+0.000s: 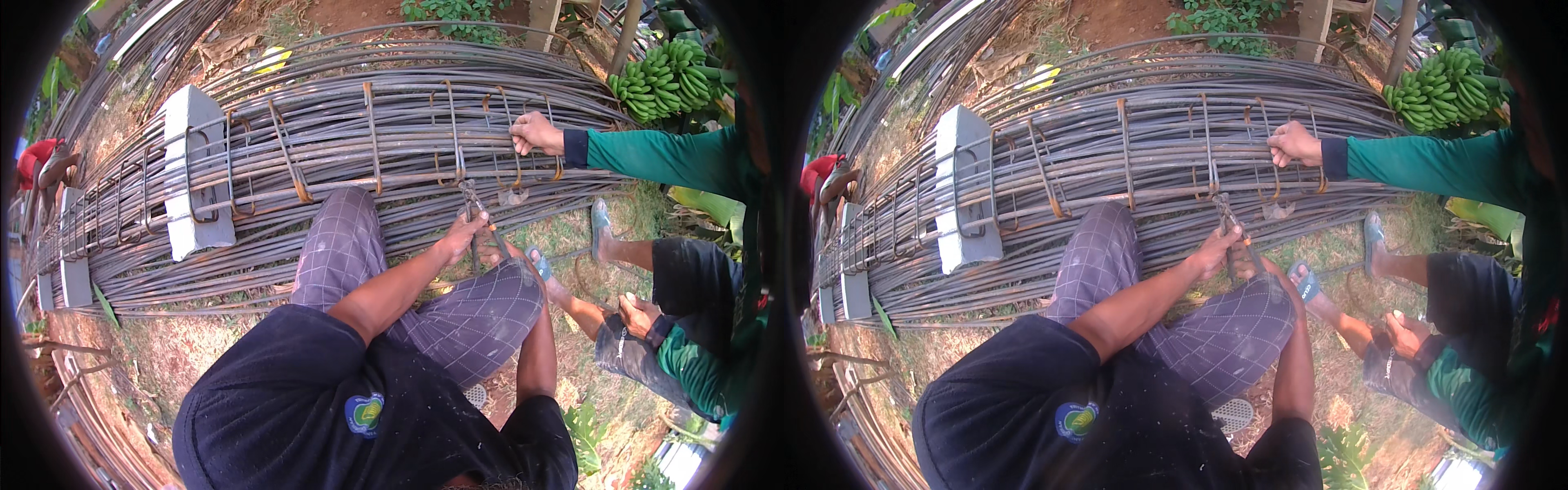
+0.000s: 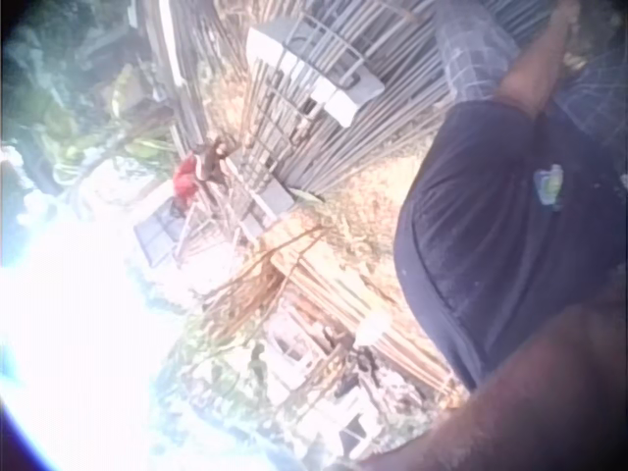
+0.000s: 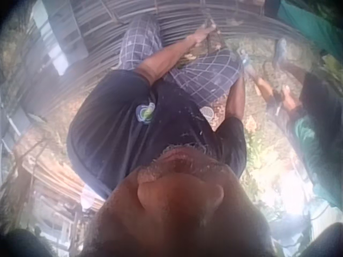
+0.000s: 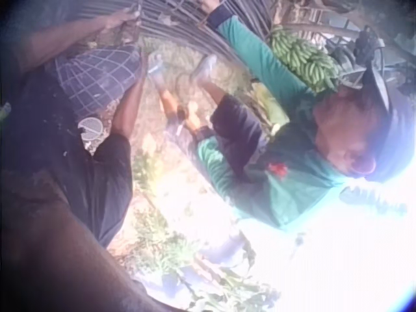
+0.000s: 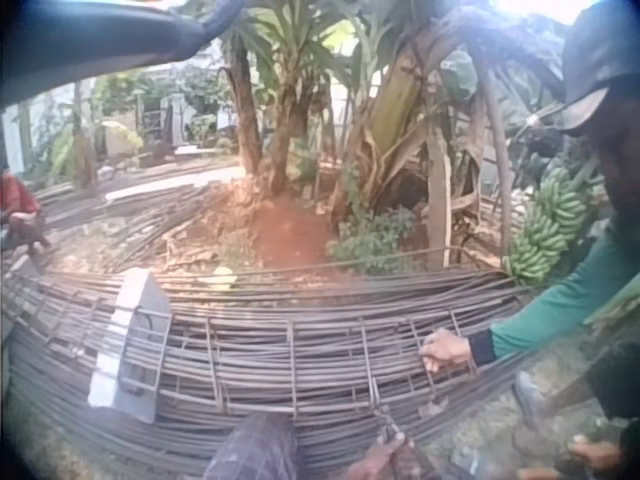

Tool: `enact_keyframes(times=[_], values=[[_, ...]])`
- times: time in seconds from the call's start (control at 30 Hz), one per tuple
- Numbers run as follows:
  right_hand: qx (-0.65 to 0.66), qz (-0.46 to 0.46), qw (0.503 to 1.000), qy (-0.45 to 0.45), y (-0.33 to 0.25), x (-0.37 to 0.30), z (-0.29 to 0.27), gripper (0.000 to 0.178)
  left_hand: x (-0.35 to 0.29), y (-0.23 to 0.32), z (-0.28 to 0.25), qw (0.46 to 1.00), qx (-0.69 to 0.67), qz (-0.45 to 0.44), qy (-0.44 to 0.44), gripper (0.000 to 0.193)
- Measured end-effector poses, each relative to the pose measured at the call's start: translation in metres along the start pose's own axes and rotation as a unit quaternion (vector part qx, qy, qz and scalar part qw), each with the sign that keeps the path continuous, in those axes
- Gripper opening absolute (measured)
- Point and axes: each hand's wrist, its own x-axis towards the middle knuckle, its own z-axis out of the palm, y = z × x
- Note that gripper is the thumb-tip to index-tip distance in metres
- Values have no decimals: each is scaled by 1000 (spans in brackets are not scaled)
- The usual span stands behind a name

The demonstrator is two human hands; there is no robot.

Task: The person places metal stirrups onto a long rebar mat and secures them with wire ties. They move along the mat, positioning each stirrup and twisting the wire to fasten it in place.

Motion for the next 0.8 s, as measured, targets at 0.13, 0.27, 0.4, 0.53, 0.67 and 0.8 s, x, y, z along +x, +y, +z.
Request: enact_keyframes(times=[0.13, 0.27, 0.4, 0.53, 0.67, 0.8], values=[[-44, 1, 999, -3, -29, -8, 1, 66, 16, -16, 3, 998, -69, 15, -4, 45], [20, 85, 996, 12, -23, -4, -12, 60, 19, -21, 14, 998, -45, 40, -1, 46], [35, 218, 973, 63, -34, 9, 4, 44, 27, -25, -7, 999, 18, 47, 0, 46], [35, 205, 977, 55, 19, 32, 8, 38, 21, -23, -4, 999, -5, 34, 33, 40], [12, 193, 979, 63, 17, 31, 21, 37, 12, -20, -4, 997, 6, 50, 62, 36], [150, 160, 975, 45, 44, 33, 29, 33, 9, -19, -7, 994, 62, 45, 84, 35]])
